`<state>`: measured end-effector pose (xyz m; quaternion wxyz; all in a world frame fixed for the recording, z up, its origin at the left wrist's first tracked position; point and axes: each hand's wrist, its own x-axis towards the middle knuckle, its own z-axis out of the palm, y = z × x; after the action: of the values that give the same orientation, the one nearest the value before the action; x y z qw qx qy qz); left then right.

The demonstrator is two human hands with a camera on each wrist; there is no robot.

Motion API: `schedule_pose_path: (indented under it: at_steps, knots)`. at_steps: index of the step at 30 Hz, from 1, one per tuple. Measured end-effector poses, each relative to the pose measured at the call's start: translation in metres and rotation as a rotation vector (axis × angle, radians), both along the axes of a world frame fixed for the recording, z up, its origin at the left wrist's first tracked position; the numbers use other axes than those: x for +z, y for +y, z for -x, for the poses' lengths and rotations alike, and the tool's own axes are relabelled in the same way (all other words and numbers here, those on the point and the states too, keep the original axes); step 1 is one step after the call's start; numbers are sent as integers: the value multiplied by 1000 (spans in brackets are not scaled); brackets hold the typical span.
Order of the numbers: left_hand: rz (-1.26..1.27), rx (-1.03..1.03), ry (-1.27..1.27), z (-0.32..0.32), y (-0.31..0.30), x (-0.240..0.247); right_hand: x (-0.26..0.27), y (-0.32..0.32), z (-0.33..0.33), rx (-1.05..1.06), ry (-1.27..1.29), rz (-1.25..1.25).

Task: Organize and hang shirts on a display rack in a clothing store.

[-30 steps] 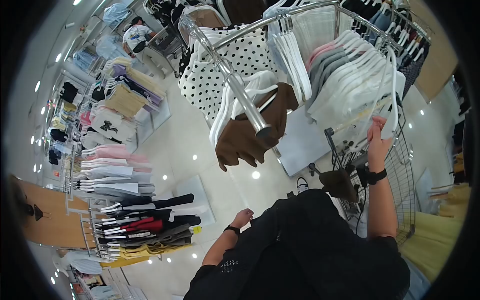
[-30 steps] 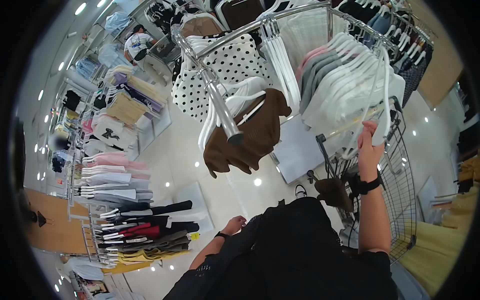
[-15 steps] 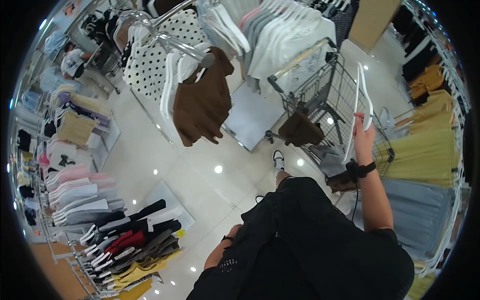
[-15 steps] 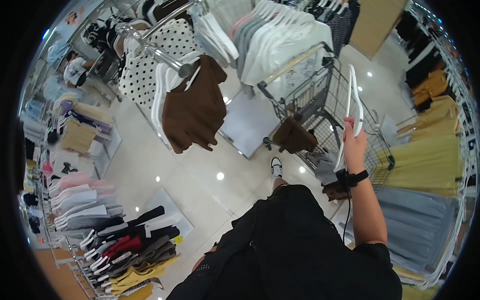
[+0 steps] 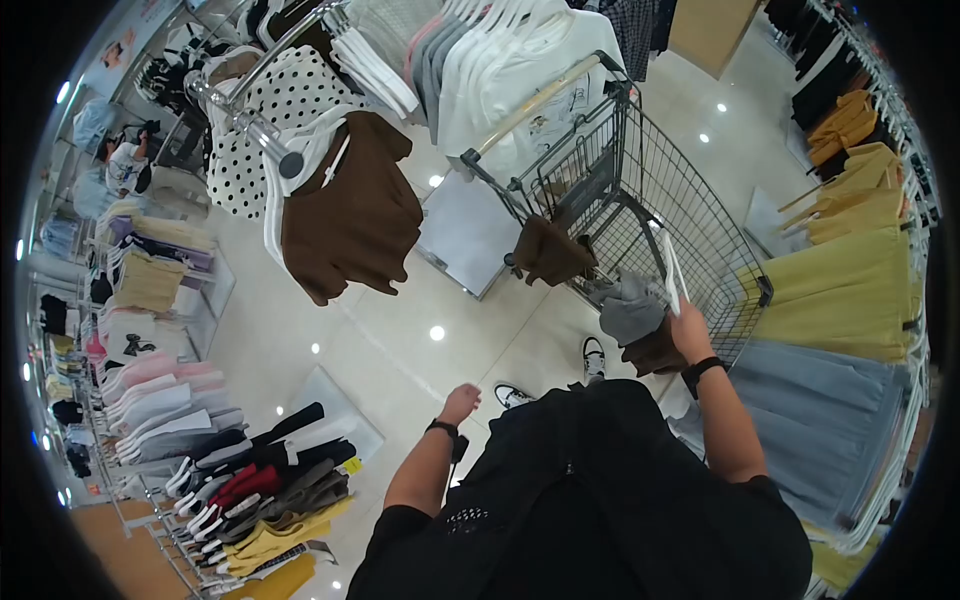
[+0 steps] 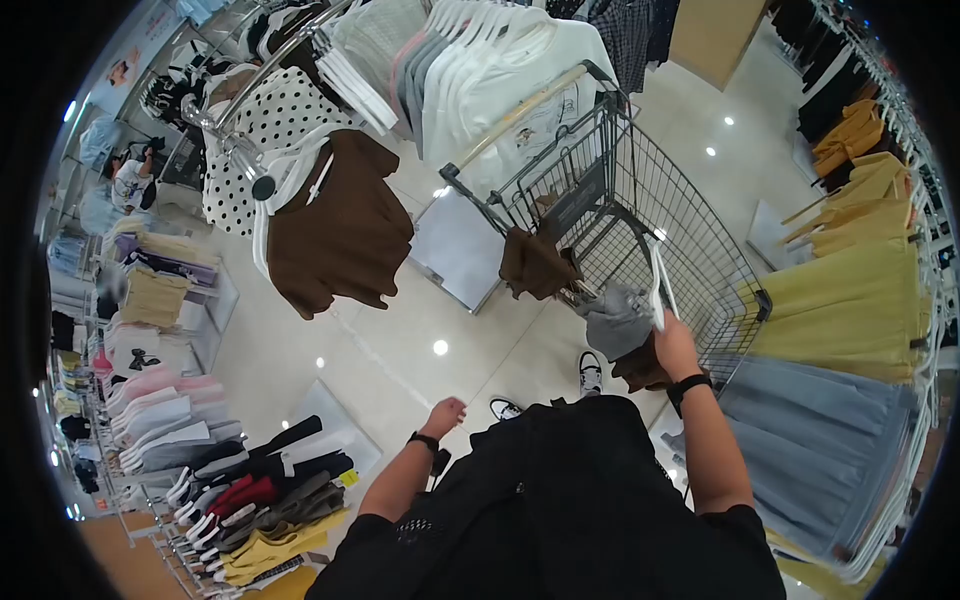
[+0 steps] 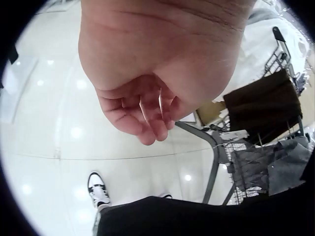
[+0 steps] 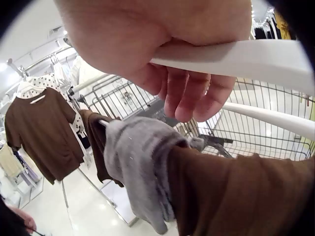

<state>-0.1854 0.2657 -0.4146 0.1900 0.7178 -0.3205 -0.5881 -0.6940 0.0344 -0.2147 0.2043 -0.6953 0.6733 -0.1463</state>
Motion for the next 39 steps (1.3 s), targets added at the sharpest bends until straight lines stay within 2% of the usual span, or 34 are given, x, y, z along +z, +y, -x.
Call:
schedule_pose_path:
  at_steps: [3,5,7,8,10,12,13,14,15,17,19,21,23,25,26,30,32,35,36,39]
  knots:
    - [76,-113,9,52,-66,16,-50,-1,31,96,-63,-123]
    - [144,-167,49,87,-99,18,-70,3,39,179,-59,-86]
    - [73,-166,73,133,-134,61,-71,0,42,169,-174,-118]
    - [116,-189,92,154,-149,74,-77,-5,46,154,-203,-168]
    - [108,-205,92,196,-159,86,-85,-11,57,129,-285,-201]
    - [107,-246,103,226,-165,88,-100,-18,74,120,-215,-279]
    - [117,-350,59,235,-162,84,-118,-27,81,144,-195,-315]
    - [121,-456,17,241,-156,82,-135,-33,89,130,-209,-319]
    - [104,-469,18,247,-148,83,-145,-33,102,131,-190,-429]
    - [71,-709,-151,249,-131,87,-171,-33,124,123,-140,-589]
    - [-14,-685,-170,236,-99,72,-180,-33,142,77,-91,-676]
    - [-100,-642,-213,214,-84,70,-230,-29,165,72,-93,-676]
    - [-127,-629,-280,187,-61,49,-234,-34,171,86,-156,-728]
    - [-302,-410,-155,177,-58,59,-237,-38,172,29,-268,-870]
    - [-272,-403,-191,171,-57,58,-211,-48,168,65,-229,-901]
    - [-272,-262,-181,180,-67,64,-203,-54,164,88,-223,-965]
    - [-236,-231,-104,192,-74,64,-195,-50,160,100,-228,-881]
    - [-155,-374,-121,220,-86,64,-179,-45,158,113,-226,-820]
    - [-60,-481,-210,222,-80,41,-183,-44,160,102,-212,-825]
    - [34,-560,-214,244,-87,50,-200,-35,166,115,-192,-725]
